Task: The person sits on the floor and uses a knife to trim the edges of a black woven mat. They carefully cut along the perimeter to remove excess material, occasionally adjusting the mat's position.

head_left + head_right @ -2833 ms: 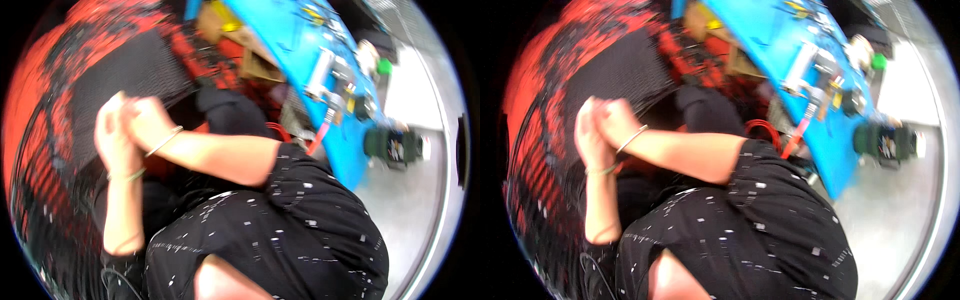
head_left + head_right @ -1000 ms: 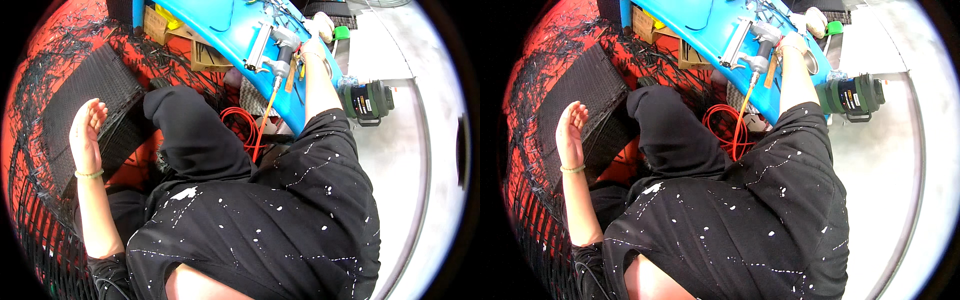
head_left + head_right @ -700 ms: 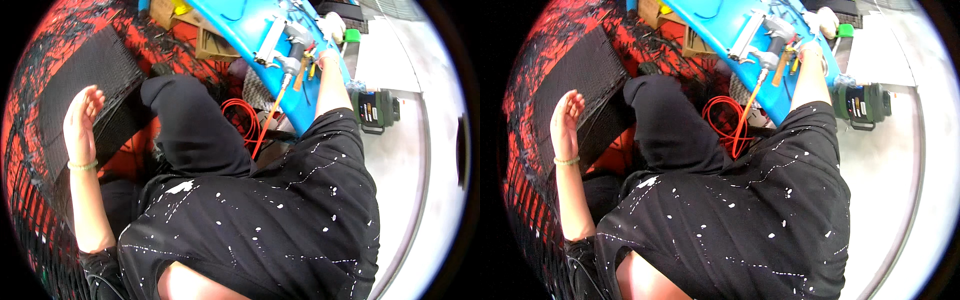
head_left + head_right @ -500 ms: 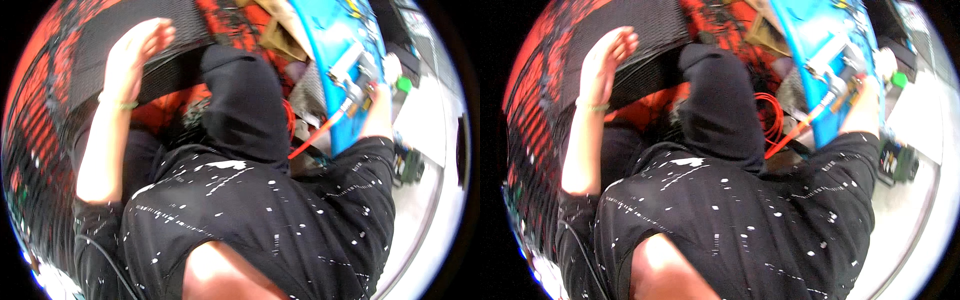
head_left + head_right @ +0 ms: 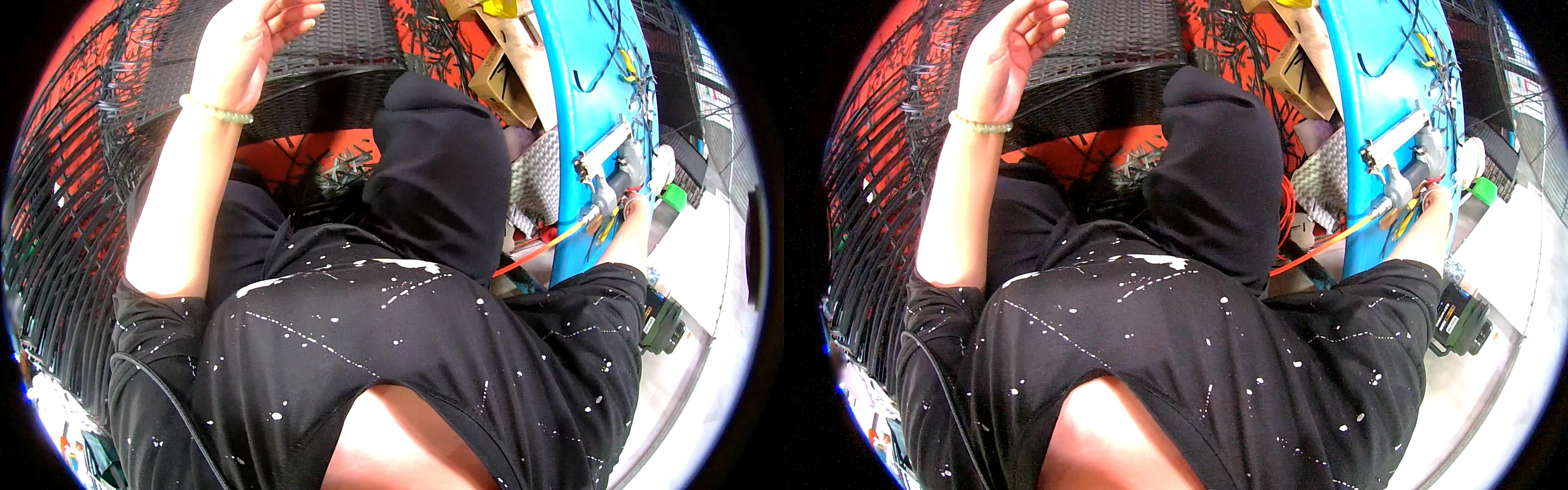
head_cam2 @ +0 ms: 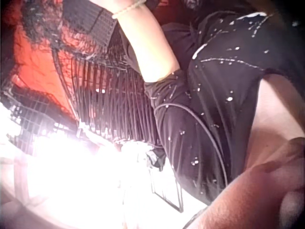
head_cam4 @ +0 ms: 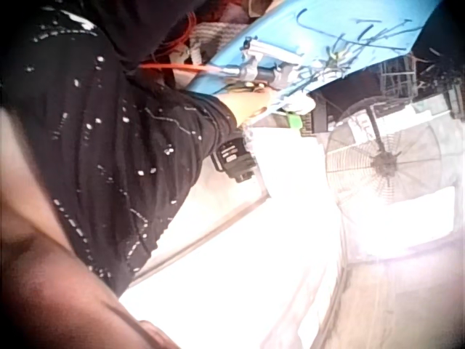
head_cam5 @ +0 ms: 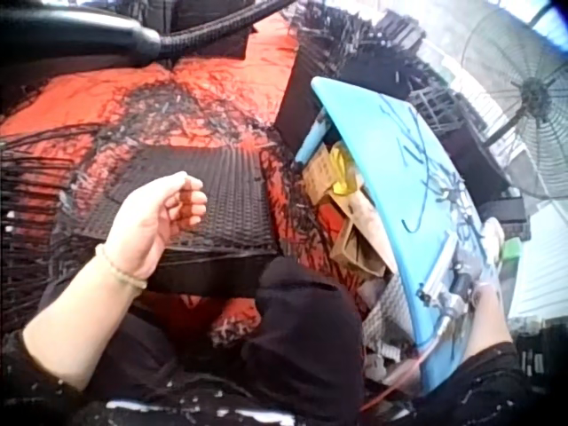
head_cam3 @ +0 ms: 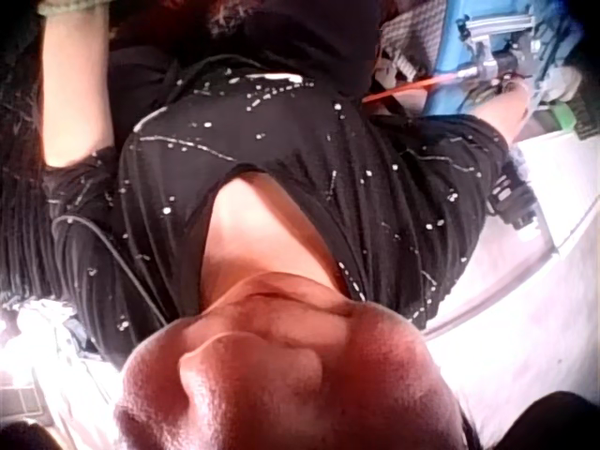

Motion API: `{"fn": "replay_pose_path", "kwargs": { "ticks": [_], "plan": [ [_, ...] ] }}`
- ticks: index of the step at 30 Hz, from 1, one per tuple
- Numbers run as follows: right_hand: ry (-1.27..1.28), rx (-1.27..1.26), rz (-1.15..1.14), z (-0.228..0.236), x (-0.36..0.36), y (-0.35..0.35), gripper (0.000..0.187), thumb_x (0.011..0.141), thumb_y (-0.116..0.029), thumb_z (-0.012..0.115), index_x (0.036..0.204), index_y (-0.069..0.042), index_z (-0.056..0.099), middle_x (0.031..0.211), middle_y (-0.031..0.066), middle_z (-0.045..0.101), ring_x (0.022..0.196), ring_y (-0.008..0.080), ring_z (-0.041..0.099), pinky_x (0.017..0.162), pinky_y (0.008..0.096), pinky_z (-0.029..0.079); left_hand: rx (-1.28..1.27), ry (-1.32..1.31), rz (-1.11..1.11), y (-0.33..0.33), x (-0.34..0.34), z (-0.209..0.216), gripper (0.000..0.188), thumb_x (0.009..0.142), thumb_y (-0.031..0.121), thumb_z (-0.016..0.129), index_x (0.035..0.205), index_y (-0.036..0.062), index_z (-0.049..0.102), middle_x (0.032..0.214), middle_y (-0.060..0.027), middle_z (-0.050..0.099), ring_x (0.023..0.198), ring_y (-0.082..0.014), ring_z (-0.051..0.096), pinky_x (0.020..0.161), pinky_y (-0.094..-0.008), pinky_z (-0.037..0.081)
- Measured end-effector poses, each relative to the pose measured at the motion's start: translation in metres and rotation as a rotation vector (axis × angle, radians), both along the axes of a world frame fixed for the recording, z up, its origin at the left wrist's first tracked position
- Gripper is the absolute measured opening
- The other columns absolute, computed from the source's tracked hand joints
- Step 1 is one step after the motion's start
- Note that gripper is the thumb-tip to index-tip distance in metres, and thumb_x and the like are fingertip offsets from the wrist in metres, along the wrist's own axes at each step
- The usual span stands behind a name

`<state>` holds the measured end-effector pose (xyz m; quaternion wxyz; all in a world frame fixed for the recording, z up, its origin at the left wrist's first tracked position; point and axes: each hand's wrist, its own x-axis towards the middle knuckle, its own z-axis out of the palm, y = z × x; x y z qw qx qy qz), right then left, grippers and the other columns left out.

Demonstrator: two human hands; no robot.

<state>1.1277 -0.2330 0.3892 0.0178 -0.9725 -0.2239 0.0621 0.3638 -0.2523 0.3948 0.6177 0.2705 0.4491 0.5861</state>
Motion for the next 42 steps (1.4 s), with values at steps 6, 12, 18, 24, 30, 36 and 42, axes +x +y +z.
{"fn": "replay_pose_path", "kwargs": {
  "ticks": [6, 12, 18, 24, 30, 36, 42],
  "plan": [
    [-0.035, -0.015, 0.011, 0.002, -0.008, -0.006, 0.025, 0.075, -0.024, 0.067, 0.09, -0.004, 0.066, 0.091, 0.0145, 0.065, 0.08, 0.0246, 0.061, 0.074, 0.0376, 0.05, -0.001, -0.018, 0.034, 0.001, -0.008, 0.005, 0.025, 0.091, 0.027, 0.054, 0.095, 0.0038, 0.061, 0.084, -0.0036, 0.062, 0.078, -0.013, 0.06, 0.074, -0.0263, 0.048],
    [-0.079, -0.025, 0.021, 0.006, -0.02, -0.01, 0.029, 0.075, -0.029, 0.066, 0.087, -0.003, 0.065, 0.089, 0.0157, 0.066, 0.079, 0.0263, 0.062, 0.074, 0.0384, 0.049, -0.007, -0.028, 0.013, 0.006, -0.005, -0.003, 0.025, 0.092, 0.027, 0.054, 0.094, 0.0039, 0.061, 0.085, -0.0035, 0.063, 0.078, -0.0123, 0.06, 0.073, -0.0252, 0.049],
    [-0.149, -0.042, 0.04, 0.013, -0.022, -0.011, 0.033, 0.076, -0.033, 0.065, 0.084, -0.001, 0.065, 0.087, 0.0169, 0.066, 0.079, 0.0281, 0.062, 0.074, 0.0392, 0.049, -0.031, -0.02, -0.005, 0.009, 0.002, -0.006, 0.025, 0.091, 0.027, 0.055, 0.095, 0.0039, 0.062, 0.085, -0.0041, 0.063, 0.076, -0.0122, 0.061, 0.072, -0.0251, 0.049],
    [-0.283, -0.029, 0.166, 0.031, -0.035, 0.006, 0.038, 0.076, -0.038, 0.064, 0.08, 0.0, 0.065, 0.085, 0.0181, 0.066, 0.078, 0.0299, 0.062, 0.075, 0.04, 0.049, -0.005, 0.076, 0.006, -0.003, -0.007, -0.004, 0.023, 0.089, 0.023, 0.056, 0.093, 0.0012, 0.063, 0.083, -0.0047, 0.064, 0.071, -0.0118, 0.06, 0.07, -0.0249, 0.049],
    [-0.703, 0.476, 0.526, 0.095, -0.041, 0.0, 0.047, 0.073, -0.049, 0.064, 0.076, -0.003, 0.063, 0.073, 0.0125, 0.067, 0.072, 0.0246, 0.065, 0.067, 0.0375, 0.049, 0.323, 0.45, -0.359, -0.031, 0.045, -0.02, 0.022, 0.087, 0.021, 0.06, 0.095, 0.001, 0.065, 0.085, -0.0068, 0.067, 0.079, -0.0115, 0.062, 0.077, -0.0275, 0.05],
    [0.369, 0.931, 0.879, 0.137, -0.35, -0.033, 0.017, 0.087, -0.013, 0.063, 0.088, 0.004, 0.06, 0.077, 0.0128, 0.065, 0.061, 0.0146, 0.061, 0.06, 0.0245, 0.05, 0.931, 0.826, -0.142, -0.043, 0.063, 0.001, 0.048, 0.074, 0.017, 0.068, 0.117, 0.003, 0.051, 0.115, -0.015, 0.055, 0.109, -0.03, 0.053, 0.095, -0.0379, 0.042],
    [1.121, 0.682, 1.189, 0.092, -0.552, -0.068, 0.008, 0.087, -0.002, 0.06, 0.093, 0.003, 0.056, 0.078, 0.0101, 0.063, 0.064, 0.0149, 0.061, 0.061, 0.0245, 0.05, 0.827, 0.816, -0.06, -0.059, 0.052, 0.012, 0.042, 0.076, 0.02, 0.066, 0.113, 0.0068, 0.052, 0.087, -0.0111, 0.062, 0.08, -0.0293, 0.061, 0.071, -0.0386, 0.049]
  ]
}}
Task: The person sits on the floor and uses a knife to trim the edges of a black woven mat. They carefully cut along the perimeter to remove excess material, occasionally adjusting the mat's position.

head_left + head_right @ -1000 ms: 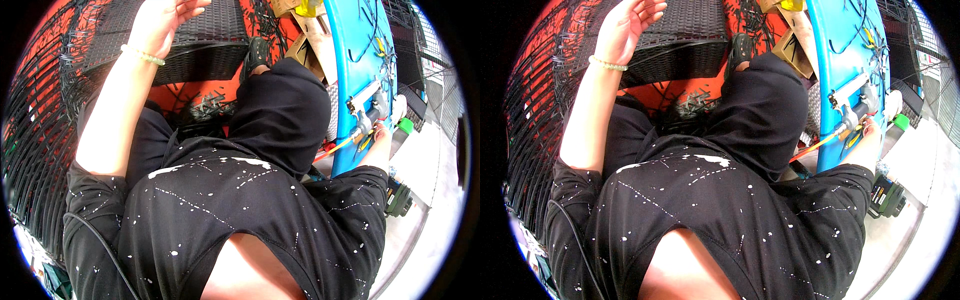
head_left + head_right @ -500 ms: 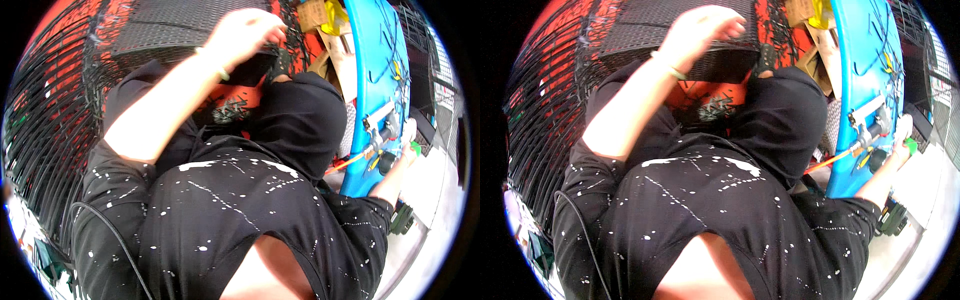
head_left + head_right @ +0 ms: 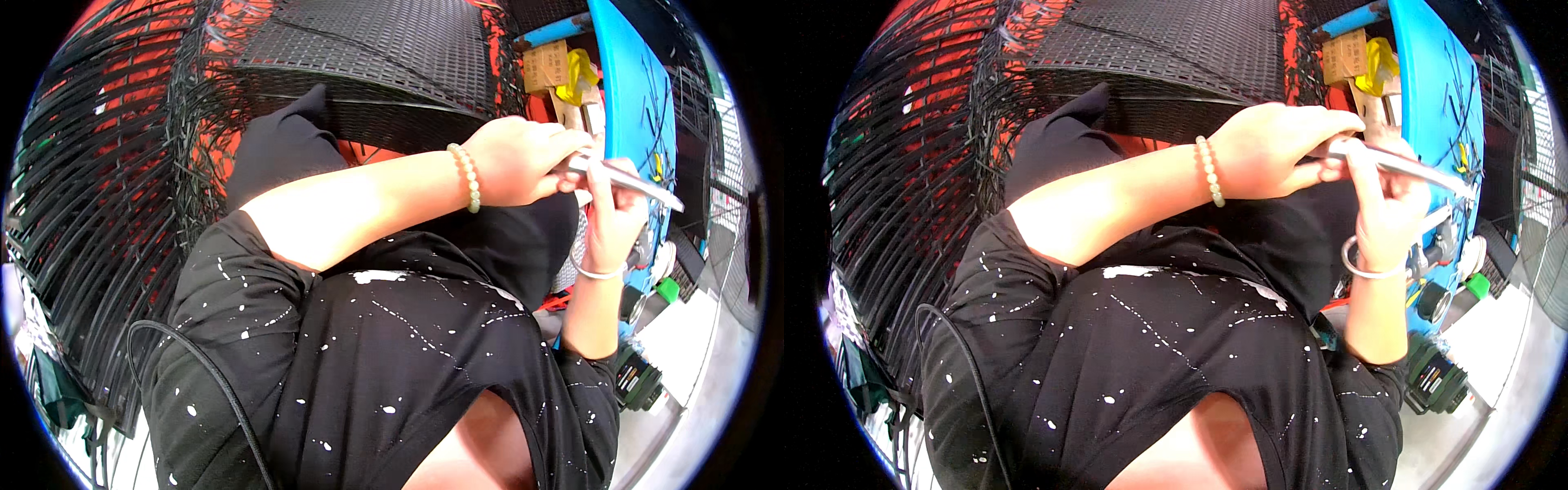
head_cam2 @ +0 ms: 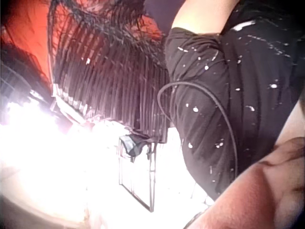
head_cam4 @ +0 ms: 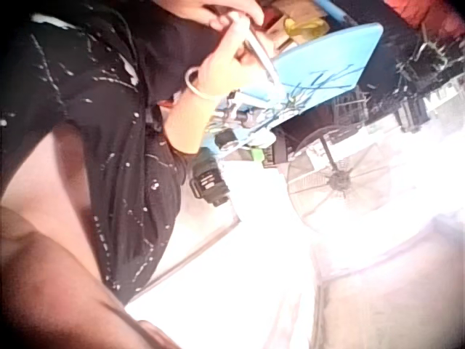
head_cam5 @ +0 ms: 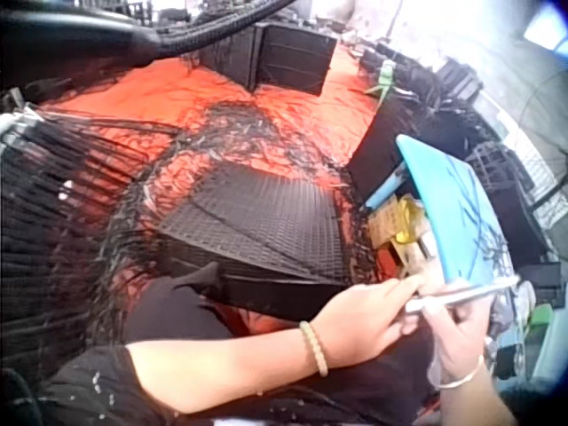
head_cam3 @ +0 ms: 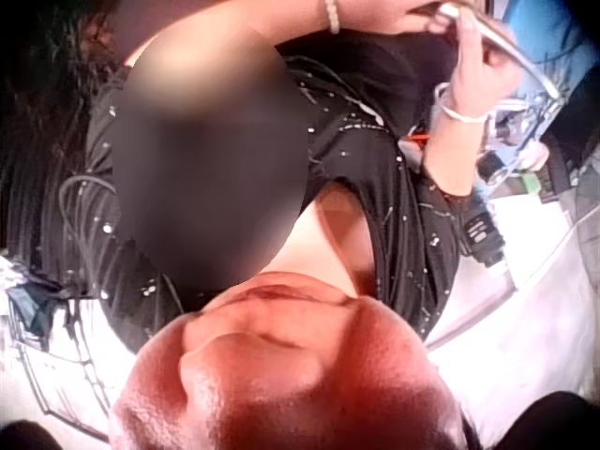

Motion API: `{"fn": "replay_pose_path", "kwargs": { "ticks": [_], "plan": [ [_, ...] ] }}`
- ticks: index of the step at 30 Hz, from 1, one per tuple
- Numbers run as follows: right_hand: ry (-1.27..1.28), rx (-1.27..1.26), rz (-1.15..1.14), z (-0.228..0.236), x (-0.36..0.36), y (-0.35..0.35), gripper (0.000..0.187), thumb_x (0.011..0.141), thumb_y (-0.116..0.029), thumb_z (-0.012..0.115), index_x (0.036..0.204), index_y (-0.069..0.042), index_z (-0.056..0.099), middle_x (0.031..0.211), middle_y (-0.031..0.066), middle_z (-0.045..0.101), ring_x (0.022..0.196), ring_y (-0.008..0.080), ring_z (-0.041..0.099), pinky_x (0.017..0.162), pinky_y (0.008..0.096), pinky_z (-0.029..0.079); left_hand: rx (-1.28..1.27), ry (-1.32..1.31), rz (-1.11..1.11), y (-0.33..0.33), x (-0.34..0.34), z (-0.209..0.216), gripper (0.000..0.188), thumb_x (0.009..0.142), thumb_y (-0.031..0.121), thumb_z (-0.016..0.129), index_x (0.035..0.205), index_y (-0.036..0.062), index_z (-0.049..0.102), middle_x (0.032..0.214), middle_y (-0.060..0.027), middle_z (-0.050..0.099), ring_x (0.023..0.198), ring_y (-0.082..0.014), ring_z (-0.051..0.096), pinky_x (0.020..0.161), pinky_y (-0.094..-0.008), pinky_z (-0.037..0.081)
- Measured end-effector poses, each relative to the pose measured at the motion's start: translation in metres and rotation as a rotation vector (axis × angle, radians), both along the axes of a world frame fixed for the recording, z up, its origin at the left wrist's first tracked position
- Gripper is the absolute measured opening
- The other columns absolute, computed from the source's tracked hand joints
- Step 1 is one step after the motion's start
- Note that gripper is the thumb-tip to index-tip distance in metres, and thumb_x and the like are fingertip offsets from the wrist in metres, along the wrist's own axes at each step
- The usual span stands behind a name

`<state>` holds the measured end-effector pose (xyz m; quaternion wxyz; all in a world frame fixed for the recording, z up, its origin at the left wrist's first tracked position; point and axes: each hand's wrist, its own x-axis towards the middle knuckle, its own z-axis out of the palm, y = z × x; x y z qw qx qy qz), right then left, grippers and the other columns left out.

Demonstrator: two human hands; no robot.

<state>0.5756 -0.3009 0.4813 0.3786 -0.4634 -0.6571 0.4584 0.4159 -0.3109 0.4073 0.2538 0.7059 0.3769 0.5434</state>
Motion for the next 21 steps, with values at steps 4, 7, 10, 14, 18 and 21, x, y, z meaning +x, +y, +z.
{"fn": "replay_pose_path", "kwargs": {
  "ticks": [4, 7, 10, 14, 18, 21],
  "plan": [
    [0.202, -0.033, 0.046, -0.008, -0.036, 0.02, 0.013, 0.091, -0.011, 0.056, 0.093, 0.003, 0.056, 0.08, 0.0103, 0.063, 0.065, 0.0149, 0.06, 0.064, 0.0257, 0.05, -0.155, -0.085, 0.153, 0.004, -0.026, 0.01, 0.019, 0.082, 0.016, 0.059, 0.1, 0.0088, 0.058, 0.081, -0.0096, 0.063, 0.07, -0.0276, 0.063, 0.062, -0.0353, 0.05],
    [0.116, -0.059, 0.041, -0.026, -0.027, 0.056, 0.018, 0.092, -0.016, 0.055, 0.096, 0.001, 0.06, 0.083, 0.01, 0.064, 0.069, 0.0145, 0.061, 0.067, 0.0252, 0.049, -0.32, -0.384, 0.07, 0.021, -0.045, 0.009, 0.029, 0.089, 0.027, 0.057, 0.099, 0.0, 0.06, 0.079, -0.006, 0.064, 0.071, -0.0134, 0.06, 0.065, -0.0288, 0.048],
    [-0.151, -0.108, 0.177, -0.052, -0.028, 0.085, 0.021, 0.091, -0.02, 0.058, 0.097, -0.001, 0.063, 0.085, 0.0063, 0.065, 0.072, 0.0114, 0.061, 0.068, 0.0226, 0.047, -0.406, -0.586, 0.094, 0.015, -0.106, 0.035, 0.028, 0.09, 0.029, 0.055, 0.099, 0.0029, 0.061, 0.08, -0.0022, 0.057, 0.067, -0.0073, 0.049, 0.057, -0.022, 0.039],
    [-0.521, 0.045, 0.515, -0.142, -0.02, 0.143, 0.027, 0.086, -0.027, 0.063, 0.099, -0.004, 0.065, 0.087, 0.0067, 0.067, 0.079, 0.0135, 0.062, 0.072, 0.0253, 0.048, -0.688, -0.977, 0.25, -0.01, -0.17, 0.066, 0.029, 0.092, 0.027, 0.053, 0.11, 0.0061, 0.06, 0.062, 0.0029, 0.051, 0.044, -0.0058, 0.037, 0.041, -0.02, 0.031],
    [-0.914, 0.128, 0.681, -0.233, -0.028, 0.186, 0.036, 0.085, -0.031, 0.061, 0.108, -0.003, 0.061, 0.106, 0.0128, 0.063, 0.098, 0.0256, 0.06, 0.087, 0.0331, 0.046, -0.631, -0.994, 0.556, -0.024, -0.188, -0.011, 0.039, 0.097, 0.031, 0.046, 0.116, -0.0012, 0.054, 0.077, 0.0012, 0.049, 0.058, -0.0057, 0.041, 0.048, -0.019, 0.032],
    [-1.139, 0.218, 0.723, -0.262, -0.038, 0.195, 0.042, 0.083, -0.035, 0.06, 0.112, -0.005, 0.059, 0.112, 0.017, 0.06, 0.107, 0.0337, 0.055, 0.093, 0.0391, 0.043, -0.674, -0.931, 0.361, -0.026, -0.194, -0.012, 0.039, 0.098, 0.027, 0.042, 0.12, -0.0032, 0.051, 0.076, 0.0027, 0.046, 0.055, -0.0033, 0.037, 0.045, -0.0172, 0.029]
  ]
}}
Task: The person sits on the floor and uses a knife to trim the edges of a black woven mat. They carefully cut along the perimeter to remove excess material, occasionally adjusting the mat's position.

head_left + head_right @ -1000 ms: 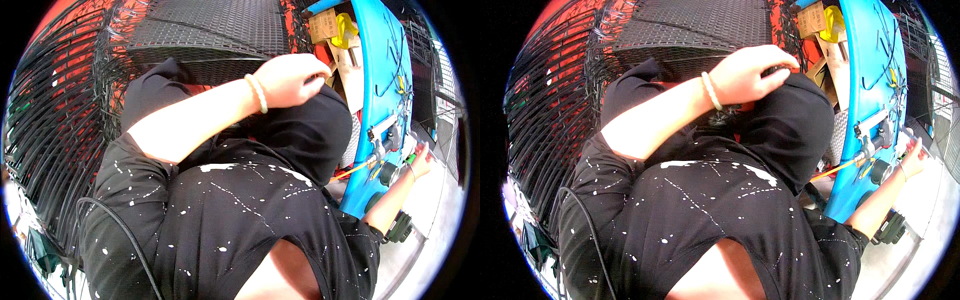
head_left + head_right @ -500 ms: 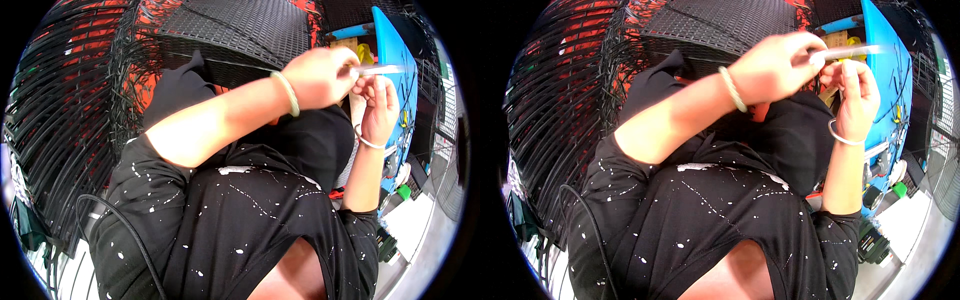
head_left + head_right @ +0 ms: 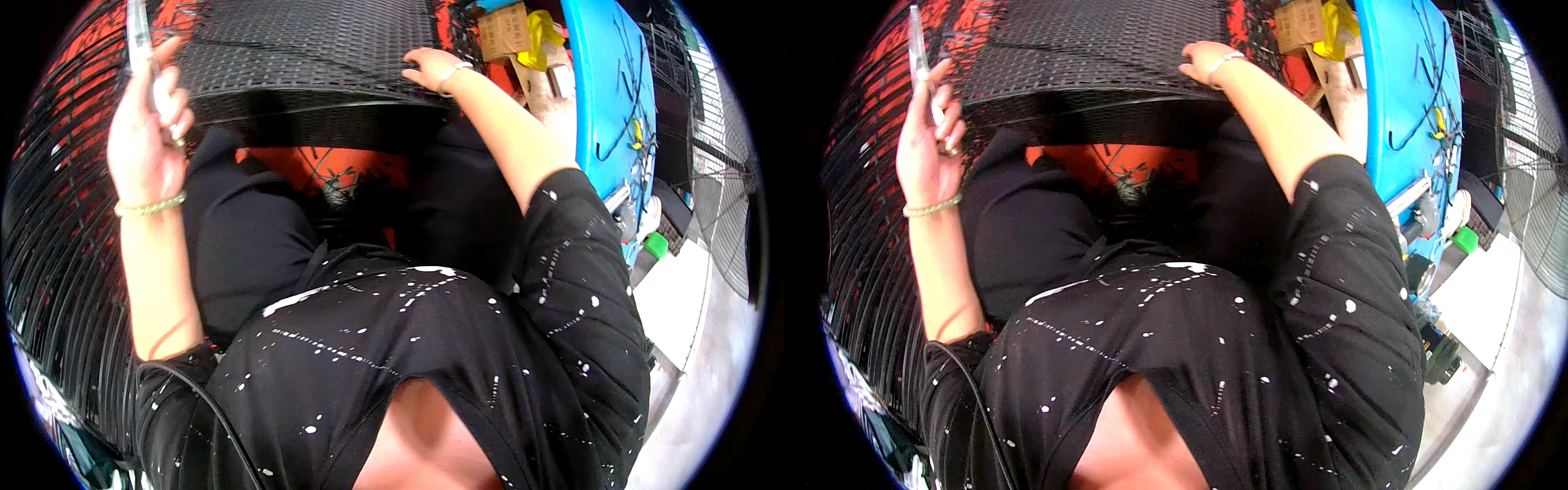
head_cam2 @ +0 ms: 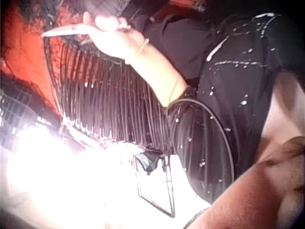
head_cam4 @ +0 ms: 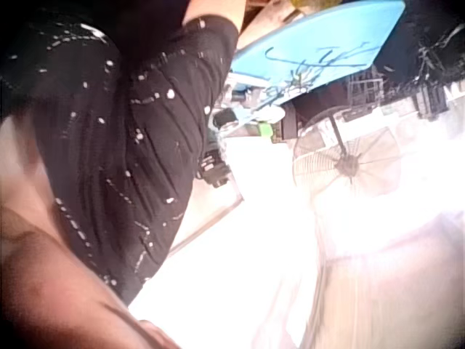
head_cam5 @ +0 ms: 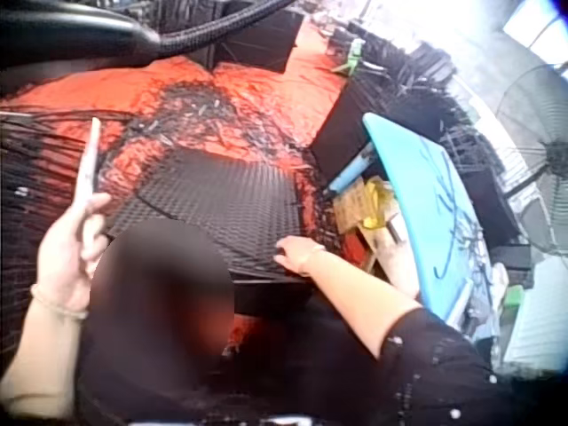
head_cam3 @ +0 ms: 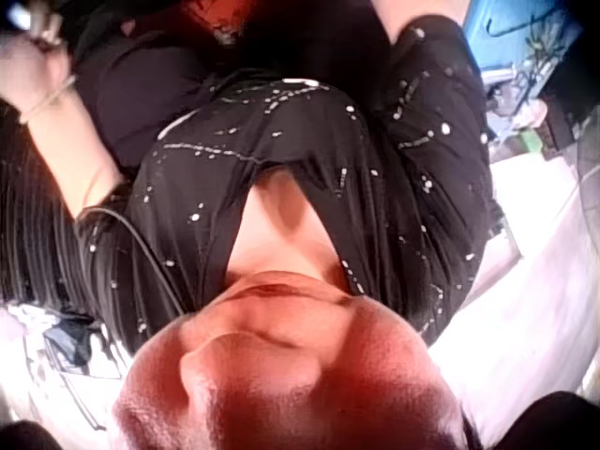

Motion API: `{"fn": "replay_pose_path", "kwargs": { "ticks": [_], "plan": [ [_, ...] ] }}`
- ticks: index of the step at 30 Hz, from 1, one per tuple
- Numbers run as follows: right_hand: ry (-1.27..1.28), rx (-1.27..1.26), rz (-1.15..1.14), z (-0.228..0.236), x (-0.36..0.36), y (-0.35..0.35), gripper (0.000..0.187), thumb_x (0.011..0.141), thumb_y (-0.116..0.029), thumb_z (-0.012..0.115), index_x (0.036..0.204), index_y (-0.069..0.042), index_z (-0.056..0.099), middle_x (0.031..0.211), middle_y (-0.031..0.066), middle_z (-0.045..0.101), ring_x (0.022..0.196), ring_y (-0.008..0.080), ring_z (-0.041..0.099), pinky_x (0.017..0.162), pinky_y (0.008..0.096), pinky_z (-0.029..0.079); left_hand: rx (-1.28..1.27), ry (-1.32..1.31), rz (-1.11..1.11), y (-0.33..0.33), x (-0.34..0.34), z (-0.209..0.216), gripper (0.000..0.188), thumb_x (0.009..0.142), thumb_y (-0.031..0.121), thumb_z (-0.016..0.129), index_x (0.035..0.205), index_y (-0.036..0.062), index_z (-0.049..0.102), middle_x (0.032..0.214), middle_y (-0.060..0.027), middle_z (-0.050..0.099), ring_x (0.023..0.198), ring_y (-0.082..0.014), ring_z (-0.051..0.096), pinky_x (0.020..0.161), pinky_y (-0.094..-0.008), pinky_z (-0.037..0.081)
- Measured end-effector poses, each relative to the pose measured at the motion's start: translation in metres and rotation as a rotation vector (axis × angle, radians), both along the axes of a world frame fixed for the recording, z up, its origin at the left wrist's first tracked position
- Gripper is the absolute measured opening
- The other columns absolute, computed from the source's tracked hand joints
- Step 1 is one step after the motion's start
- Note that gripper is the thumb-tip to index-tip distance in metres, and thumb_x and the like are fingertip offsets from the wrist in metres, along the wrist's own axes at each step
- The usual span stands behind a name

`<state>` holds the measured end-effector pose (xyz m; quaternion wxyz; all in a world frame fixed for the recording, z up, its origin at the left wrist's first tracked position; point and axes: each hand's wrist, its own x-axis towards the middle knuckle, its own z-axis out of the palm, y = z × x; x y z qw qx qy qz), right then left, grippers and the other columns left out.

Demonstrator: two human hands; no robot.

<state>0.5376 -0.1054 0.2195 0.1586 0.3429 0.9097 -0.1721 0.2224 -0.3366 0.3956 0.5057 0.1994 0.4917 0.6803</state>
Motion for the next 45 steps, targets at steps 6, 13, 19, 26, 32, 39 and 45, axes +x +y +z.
{"fn": "replay_pose_path", "kwargs": {
  "ticks": [6, 13, 19, 26, 32, 39, 45],
  "plan": [
    [-0.317, -0.115, -0.069, -0.031, -0.008, 0.005, 0.039, 0.077, -0.035, 0.068, 0.102, -0.006, 0.061, 0.101, 0.0148, 0.063, 0.099, 0.0314, 0.058, 0.088, 0.0374, 0.045, -0.134, 0.1, 0.062, 0.013, 0.009, 0.009, 0.039, 0.099, 0.024, 0.038, 0.126, -0.0035, 0.045, 0.075, 0.0033, 0.04, 0.053, -0.0019, 0.031, 0.042, -0.0165, 0.027],
    [-0.149, -0.256, -0.082, -0.069, 0.039, 0.039, 0.036, 0.066, -0.026, 0.078, 0.093, -0.008, 0.062, 0.085, 0.0072, 0.065, 0.081, 0.0222, 0.062, 0.075, 0.0331, 0.049, -0.129, 0.127, 0.008, 0.007, -0.001, 0.007, 0.039, 0.098, 0.027, 0.042, 0.123, -0.0022, 0.05, 0.075, 0.0063, 0.045, 0.054, -0.001, 0.033, 0.047, -0.0171, 0.026],
    [-0.05, -0.233, -0.178, -0.064, 0.049, 0.035, 0.022, 0.07, -0.025, 0.073, 0.078, -0.007, 0.062, 0.072, 0.0057, 0.064, 0.069, 0.0178, 0.059, 0.067, 0.0319, 0.048, -0.093, 0.152, -0.047, 0.005, 0.003, 0.005, 0.037, 0.098, 0.026, 0.041, 0.123, 0.0, 0.052, 0.076, 0.0065, 0.045, 0.056, -0.0002, 0.034, 0.049, -0.0161, 0.028],
    [0.34, -0.821, -0.6, 0.023, 0.009, 0.026, 0.027, 0.082, -0.033, 0.068, 0.078, -0.007, 0.063, 0.066, 0.0036, 0.063, 0.064, 0.0112, 0.06, 0.058, 0.0234, 0.044, -0.085, 0.111, -0.006, 0.007, 0.014, 0.008, 0.036, 0.098, 0.027, 0.044, 0.116, -0.0007, 0.056, 0.074, 0.0061, 0.046, 0.055, -0.0009, 0.035, 0.047, -0.0167, 0.028],
    [0.712, -0.918, -0.401, 0.184, -0.074, -0.005, 0.022, 0.088, -0.023, 0.059, 0.089, -0.002, 0.065, 0.071, 0.0066, 0.059, 0.066, 0.0151, 0.059, 0.063, 0.0276, 0.046, -0.11, 0.282, -0.033, 0.001, 0.015, 0.012, 0.033, 0.095, 0.026, 0.048, 0.11, -0.0014, 0.059, 0.069, 0.0074, 0.042, 0.055, -0.0003, 0.035, 0.047, -0.015, 0.027],
    [0.527, -0.741, -0.252, 0.255, -0.097, -0.099, 0.023, 0.093, -0.02, 0.053, 0.094, 0.001, 0.064, 0.063, -0.0008, 0.052, 0.059, 0.007, 0.05, 0.055, 0.0223, 0.044, 0.049, 0.055, -0.526, -0.002, 0.034, 0.034, 0.036, 0.095, 0.035, 0.045, 0.114, 0.007, 0.059, 0.059, -0.0029, 0.057, 0.044, -0.0056, 0.047, 0.044, -0.0167, 0.036],
    [0.611, -0.681, -0.282, 0.259, -0.071, -0.175, 0.023, 0.091, -0.009, 0.055, 0.11, 0.002, 0.06, 0.081, 0.0025, 0.06, 0.059, 0.0051, 0.049, 0.054, 0.0195, 0.042, 0.21, -0.136, -0.691, -0.034, 0.055, 0.019, 0.035, 0.096, 0.033, 0.045, 0.111, 0.0042, 0.06, 0.073, 0.0005, 0.057, 0.053, -0.0063, 0.053, 0.049, -0.0189, 0.042]
  ]
}}
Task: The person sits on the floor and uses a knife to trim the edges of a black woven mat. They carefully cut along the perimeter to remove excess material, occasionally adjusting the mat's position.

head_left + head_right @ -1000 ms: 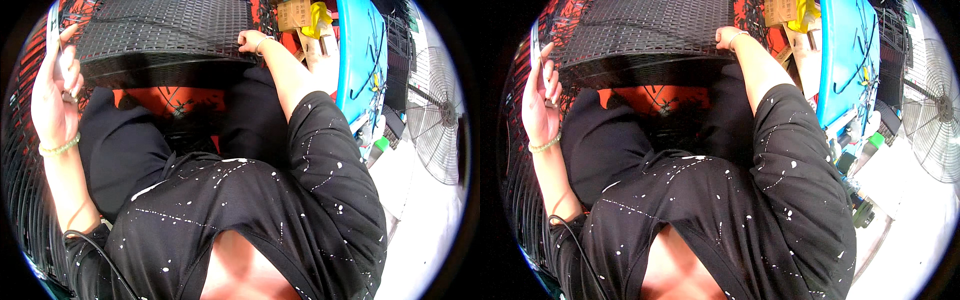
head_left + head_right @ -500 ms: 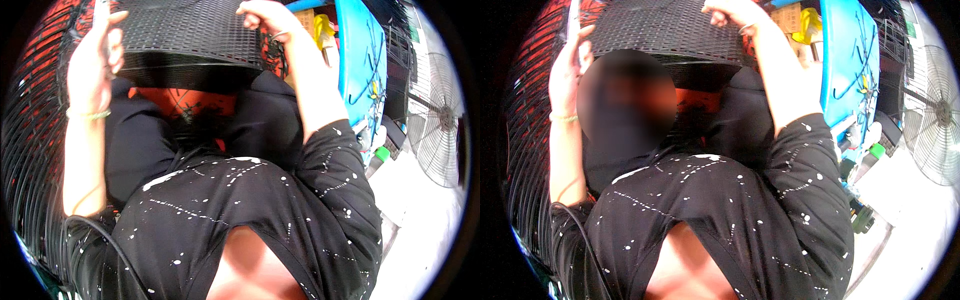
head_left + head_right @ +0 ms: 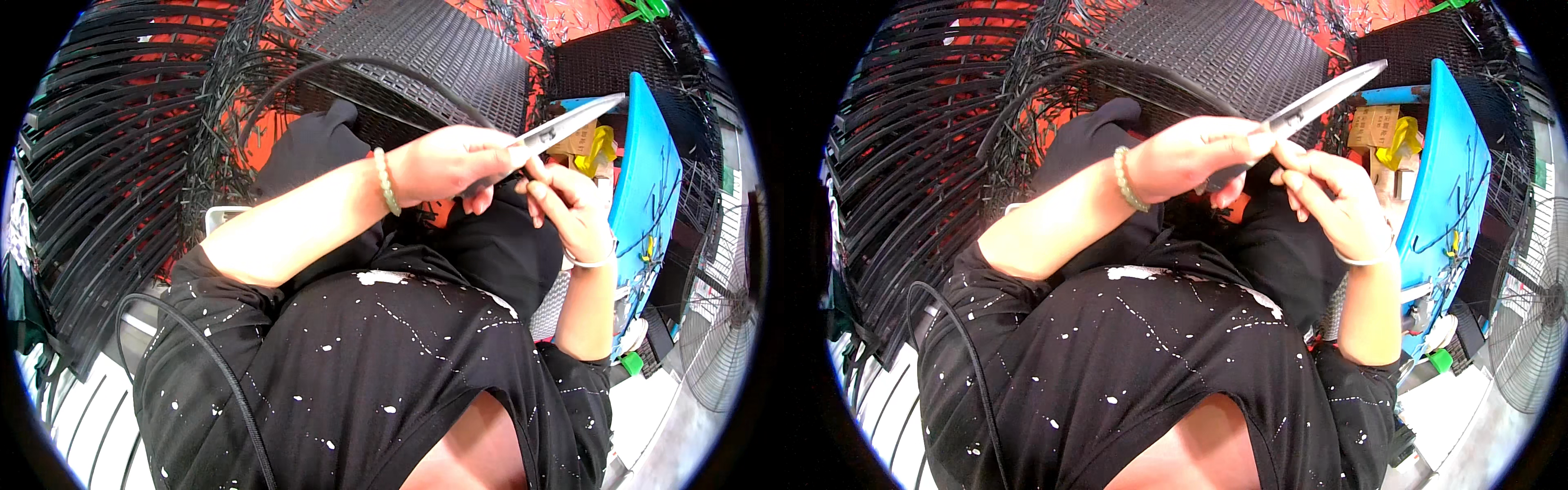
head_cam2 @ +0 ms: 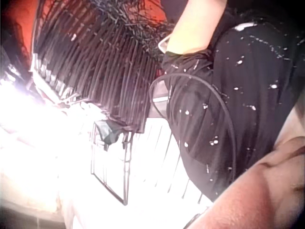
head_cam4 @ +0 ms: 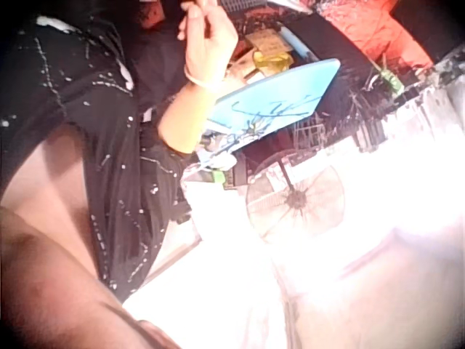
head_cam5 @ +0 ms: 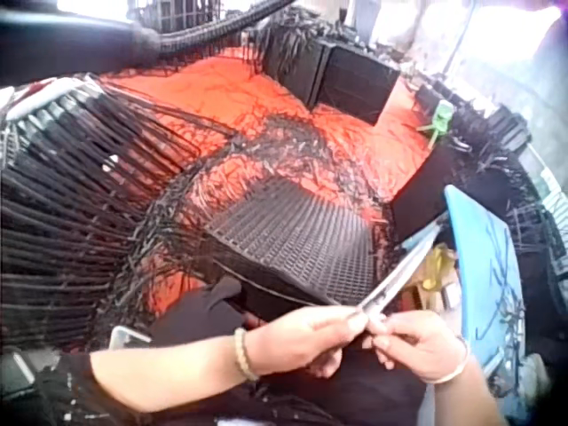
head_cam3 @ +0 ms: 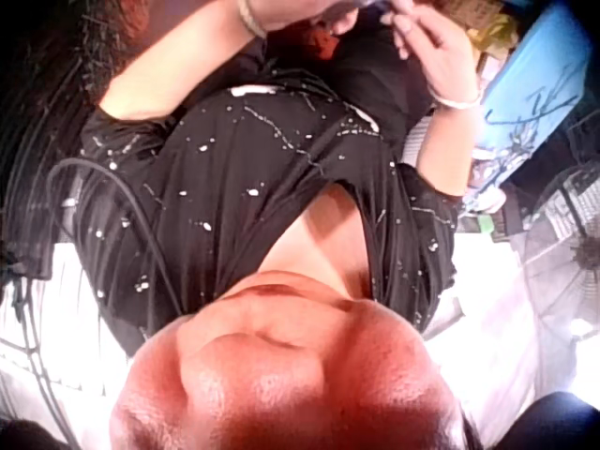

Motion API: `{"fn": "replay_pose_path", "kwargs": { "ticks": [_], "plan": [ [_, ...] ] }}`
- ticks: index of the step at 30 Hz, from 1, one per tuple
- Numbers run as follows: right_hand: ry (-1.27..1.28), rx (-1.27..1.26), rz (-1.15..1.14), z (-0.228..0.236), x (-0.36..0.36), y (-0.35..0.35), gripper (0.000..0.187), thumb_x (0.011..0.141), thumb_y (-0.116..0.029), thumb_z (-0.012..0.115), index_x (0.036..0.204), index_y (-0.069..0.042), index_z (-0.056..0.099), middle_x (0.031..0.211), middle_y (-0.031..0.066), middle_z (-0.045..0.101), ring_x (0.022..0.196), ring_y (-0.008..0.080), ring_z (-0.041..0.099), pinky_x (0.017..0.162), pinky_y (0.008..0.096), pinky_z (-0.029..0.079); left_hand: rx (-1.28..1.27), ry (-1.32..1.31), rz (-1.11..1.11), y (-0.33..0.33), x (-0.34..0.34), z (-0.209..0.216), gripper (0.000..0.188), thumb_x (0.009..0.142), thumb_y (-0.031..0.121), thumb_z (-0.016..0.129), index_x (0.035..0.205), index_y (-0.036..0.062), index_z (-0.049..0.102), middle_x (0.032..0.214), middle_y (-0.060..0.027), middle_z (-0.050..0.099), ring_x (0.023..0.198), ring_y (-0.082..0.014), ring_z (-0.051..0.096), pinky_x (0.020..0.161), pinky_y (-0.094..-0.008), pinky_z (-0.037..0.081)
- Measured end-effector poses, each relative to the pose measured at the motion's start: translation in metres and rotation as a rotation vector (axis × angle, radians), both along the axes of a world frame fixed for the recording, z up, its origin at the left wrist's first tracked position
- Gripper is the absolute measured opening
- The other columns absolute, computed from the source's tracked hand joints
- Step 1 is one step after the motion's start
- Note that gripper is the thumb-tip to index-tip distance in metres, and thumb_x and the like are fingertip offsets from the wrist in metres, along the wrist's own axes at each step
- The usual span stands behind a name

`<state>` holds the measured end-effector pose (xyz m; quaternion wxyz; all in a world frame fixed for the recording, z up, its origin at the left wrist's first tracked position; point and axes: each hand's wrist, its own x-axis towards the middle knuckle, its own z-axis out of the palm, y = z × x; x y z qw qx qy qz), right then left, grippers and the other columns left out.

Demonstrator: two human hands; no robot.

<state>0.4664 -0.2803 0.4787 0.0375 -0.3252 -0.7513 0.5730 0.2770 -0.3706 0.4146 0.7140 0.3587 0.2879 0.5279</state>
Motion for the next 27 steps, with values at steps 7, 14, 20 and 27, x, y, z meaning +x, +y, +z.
{"fn": "replay_pose_path", "kwargs": {
  "ticks": [7, 14, 20, 27],
  "plan": [
    [-0.002, 0.104, -0.056, -0.015, 0.053, 0.021, 0.016, 0.09, -0.009, 0.055, 0.081, 0.002, 0.062, 0.065, 0.0025, 0.055, 0.055, 0.0075, 0.049, 0.052, 0.0211, 0.04, -0.004, -0.252, 0.318, 0.02, 0.004, -0.007, 0.039, 0.098, 0.025, 0.037, 0.113, -0.0051, 0.057, 0.063, -0.0001, 0.053, 0.051, -0.006, 0.046, 0.049, -0.0188, 0.041],
    [-0.075, 0.119, -0.149, -0.004, 0.134, 0.049, 0.018, 0.091, -0.014, 0.056, 0.084, 0.001, 0.064, 0.062, -0.0009, 0.051, 0.051, 0.0056, 0.045, 0.048, 0.0199, 0.036, 0.001, -0.021, 0.472, 0.0, -0.016, 0.006, 0.04, 0.098, 0.028, 0.038, 0.115, -0.002, 0.059, 0.058, 0.0016, 0.049, 0.052, -0.0055, 0.045, 0.05, -0.018, 0.038],
    [-0.369, 0.261, -0.12, -0.012, 0.156, 0.091, 0.02, 0.091, -0.016, 0.056, 0.092, 0.002, 0.065, 0.069, 0.0015, 0.056, 0.058, 0.0076, 0.051, 0.054, 0.0207, 0.04, 0.026, 0.13, 0.35, 0.02, 0.011, 0.008, 0.035, 0.097, 0.028, 0.045, 0.113, 0.0019, 0.062, 0.055, 0.0035, 0.046, 0.05, -0.005, 0.047, 0.05, -0.0183, 0.04],
    [-0.03, 0.309, -0.097, -0.036, 0.067, 0.057, 0.031, 0.094, -0.014, 0.05, 0.122, 0.001, 0.053, 0.107, 0.0097, 0.063, 0.095, 0.0151, 0.06, 0.087, 0.0254, 0.045, 0.116, 0.226, 0.387, 0.054, 0.061, -0.002, 0.031, 0.097, 0.027, 0.046, 0.11, 0.0045, 0.062, 0.072, 0.0029, 0.054, 0.053, -0.0023, 0.048, 0.05, -0.0166, 0.041]
  ]
}}
